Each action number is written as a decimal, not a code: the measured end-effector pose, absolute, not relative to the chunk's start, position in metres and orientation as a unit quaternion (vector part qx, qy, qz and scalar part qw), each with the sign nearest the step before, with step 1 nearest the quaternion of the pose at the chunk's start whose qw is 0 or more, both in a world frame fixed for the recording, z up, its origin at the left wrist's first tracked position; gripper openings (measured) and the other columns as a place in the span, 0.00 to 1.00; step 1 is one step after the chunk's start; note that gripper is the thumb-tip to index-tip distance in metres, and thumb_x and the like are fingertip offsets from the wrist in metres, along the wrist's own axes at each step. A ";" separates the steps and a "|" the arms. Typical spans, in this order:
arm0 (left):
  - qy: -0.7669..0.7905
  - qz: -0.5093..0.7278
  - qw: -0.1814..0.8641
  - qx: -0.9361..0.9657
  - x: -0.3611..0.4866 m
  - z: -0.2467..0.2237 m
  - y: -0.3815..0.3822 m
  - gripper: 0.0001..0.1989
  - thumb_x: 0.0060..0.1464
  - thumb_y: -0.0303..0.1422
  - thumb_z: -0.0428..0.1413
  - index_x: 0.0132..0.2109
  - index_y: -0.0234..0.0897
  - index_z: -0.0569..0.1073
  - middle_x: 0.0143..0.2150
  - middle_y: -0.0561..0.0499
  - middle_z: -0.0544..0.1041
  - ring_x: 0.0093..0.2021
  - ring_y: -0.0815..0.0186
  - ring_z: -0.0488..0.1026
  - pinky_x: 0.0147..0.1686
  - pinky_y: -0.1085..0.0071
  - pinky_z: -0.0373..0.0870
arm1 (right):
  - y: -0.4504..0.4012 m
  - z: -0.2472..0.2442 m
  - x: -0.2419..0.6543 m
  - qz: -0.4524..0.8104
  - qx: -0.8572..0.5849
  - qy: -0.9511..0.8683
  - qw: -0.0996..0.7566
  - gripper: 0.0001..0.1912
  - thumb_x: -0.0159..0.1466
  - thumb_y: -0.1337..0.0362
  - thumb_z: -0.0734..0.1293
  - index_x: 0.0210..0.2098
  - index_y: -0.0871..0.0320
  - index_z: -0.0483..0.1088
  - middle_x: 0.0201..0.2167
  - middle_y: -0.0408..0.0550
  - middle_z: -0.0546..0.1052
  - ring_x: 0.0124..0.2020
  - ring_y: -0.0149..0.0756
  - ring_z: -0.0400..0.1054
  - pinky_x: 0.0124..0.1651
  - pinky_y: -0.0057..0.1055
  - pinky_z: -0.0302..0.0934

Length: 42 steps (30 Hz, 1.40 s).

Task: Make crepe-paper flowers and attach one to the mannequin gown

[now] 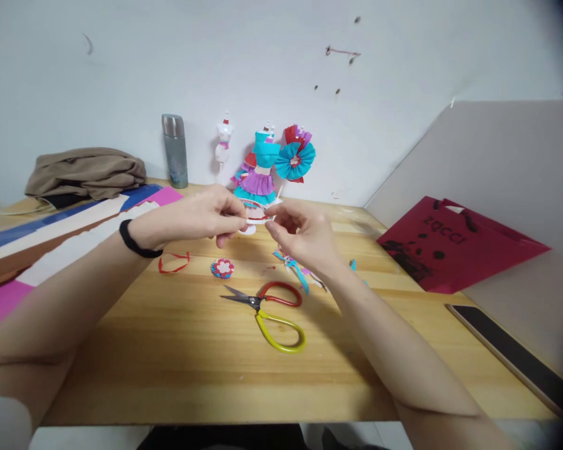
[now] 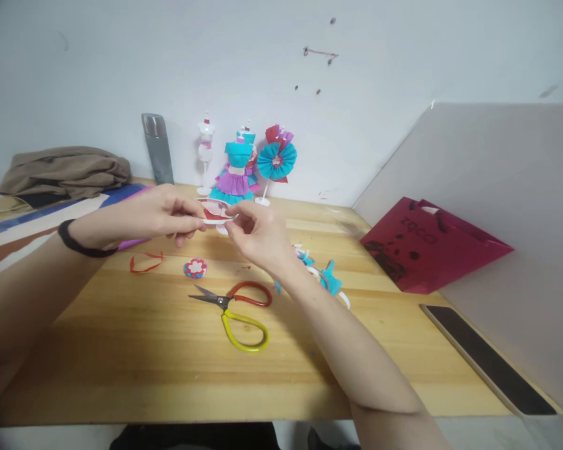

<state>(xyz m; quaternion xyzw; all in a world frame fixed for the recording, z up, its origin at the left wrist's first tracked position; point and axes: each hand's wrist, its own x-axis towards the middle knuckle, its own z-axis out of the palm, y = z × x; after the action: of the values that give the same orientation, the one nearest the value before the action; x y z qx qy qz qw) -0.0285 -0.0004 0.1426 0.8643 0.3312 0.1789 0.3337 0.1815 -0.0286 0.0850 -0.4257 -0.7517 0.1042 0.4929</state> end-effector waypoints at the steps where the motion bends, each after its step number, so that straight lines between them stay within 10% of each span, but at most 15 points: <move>1: 0.334 0.175 0.327 0.866 -0.028 0.144 -0.002 0.09 0.53 0.32 0.56 0.28 0.33 0.77 0.19 0.53 0.73 0.21 0.73 0.68 0.23 0.78 0.59 | -0.028 0.085 0.182 0.115 -0.431 -0.752 0.485 0.05 0.58 0.67 0.65 0.33 0.59 0.73 0.19 0.39 0.70 0.21 0.28 0.63 0.26 0.28 0.57; 30: 0.343 0.185 0.352 0.851 -0.024 0.148 -0.008 0.12 0.53 0.33 0.56 0.24 0.33 0.74 0.17 0.53 0.72 0.19 0.74 0.67 0.22 0.78 0.60 | -0.028 0.082 0.181 0.031 -0.426 -0.764 0.483 0.05 0.57 0.71 0.64 0.26 0.55 0.64 0.22 0.40 0.71 0.22 0.28 0.64 0.28 0.28 0.59; 42: 0.327 0.155 0.362 0.859 -0.036 0.143 0.005 0.11 0.53 0.38 0.58 0.34 0.36 0.81 0.26 0.53 0.76 0.22 0.73 0.66 0.25 0.77 0.60 | -0.019 0.093 0.191 0.230 -0.489 -0.675 0.503 0.07 0.48 0.72 0.63 0.20 0.54 0.60 0.16 0.39 0.66 0.17 0.28 0.60 0.21 0.27 0.55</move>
<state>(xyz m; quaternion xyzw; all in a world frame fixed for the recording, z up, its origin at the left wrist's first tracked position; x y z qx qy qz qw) -0.0362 0.0053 0.1431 0.8590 0.3269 0.1551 0.3622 0.1905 -0.0185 0.0934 -0.4887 -0.6747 0.2305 0.5028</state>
